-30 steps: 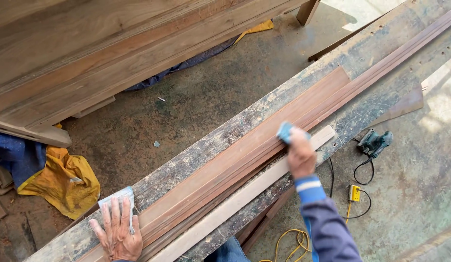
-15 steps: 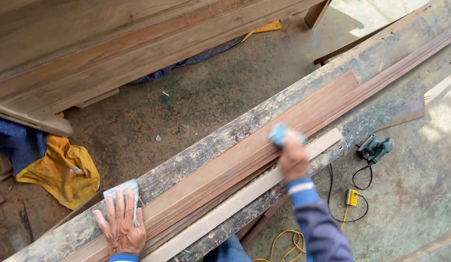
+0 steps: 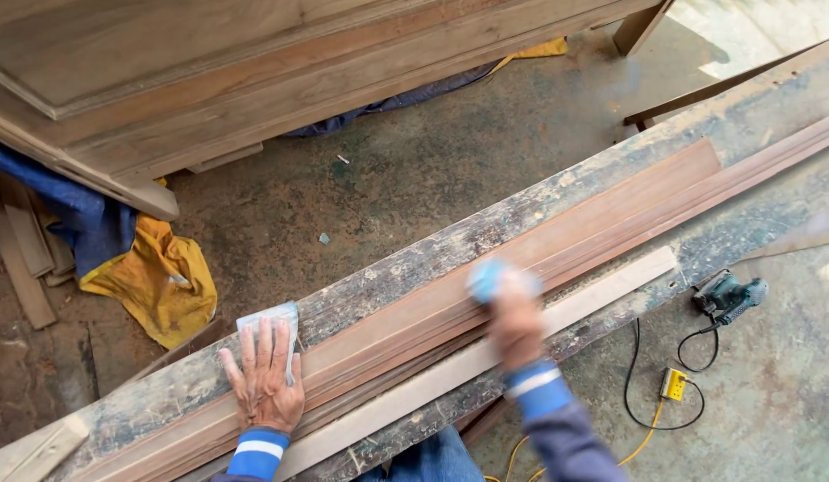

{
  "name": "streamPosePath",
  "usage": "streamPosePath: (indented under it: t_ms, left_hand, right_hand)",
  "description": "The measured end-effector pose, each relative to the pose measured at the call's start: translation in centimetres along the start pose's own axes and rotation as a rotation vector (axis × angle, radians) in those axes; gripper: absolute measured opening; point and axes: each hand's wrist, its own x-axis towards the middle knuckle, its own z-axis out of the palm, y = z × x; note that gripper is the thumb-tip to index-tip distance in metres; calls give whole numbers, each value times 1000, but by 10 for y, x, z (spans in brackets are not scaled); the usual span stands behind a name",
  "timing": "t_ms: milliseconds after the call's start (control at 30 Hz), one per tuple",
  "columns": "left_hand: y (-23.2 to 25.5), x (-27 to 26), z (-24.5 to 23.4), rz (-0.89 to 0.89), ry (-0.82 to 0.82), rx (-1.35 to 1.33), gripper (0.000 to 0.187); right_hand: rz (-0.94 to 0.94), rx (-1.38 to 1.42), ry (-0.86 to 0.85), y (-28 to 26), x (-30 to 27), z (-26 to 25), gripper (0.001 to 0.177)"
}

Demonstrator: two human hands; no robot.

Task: Manually sanding wooden strips using sandpaper in a workshop.

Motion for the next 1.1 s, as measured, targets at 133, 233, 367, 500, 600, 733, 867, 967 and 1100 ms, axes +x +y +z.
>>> streamPosePath:
  t_ms: [133,233,367,500,600,733,867,967,1100]
  left_hand:
    - [2,2,-3,-2,-7,3,63]
    - [-1,-1,1,-12,-32,12,64]
    - [-1,0,0,5,-7,24,61]
    - [-1,1,2,-10,-9,-2,61]
    - [0,1,1,-7,-11,6,62]
    - [1,1,2,-3,-5,12,63]
    - [2,-1,0,-3,-8,32,65]
    - [0,4,-4,2,-31,8,67]
    - [-5,-1,4,-4,-56,-1,72]
  right_hand:
    - [410,-223,-42,76,0,5,21]
    - [38,-258,29,-67,-14,22,17]
    - [-141,67,-90,-162,-45,35,17]
    - [-50,-1,-28,-37,5,11,12]
    - [188,-149,-5,41,21,-21,9]
    - [253,-207,24,-25,-13,25,19]
    - [-111,57,-129,-197,-54,27,31]
    - [-204,207,-142,-158,-49,38,24]
    - [19,-194,-34,-34,-9,13,15]
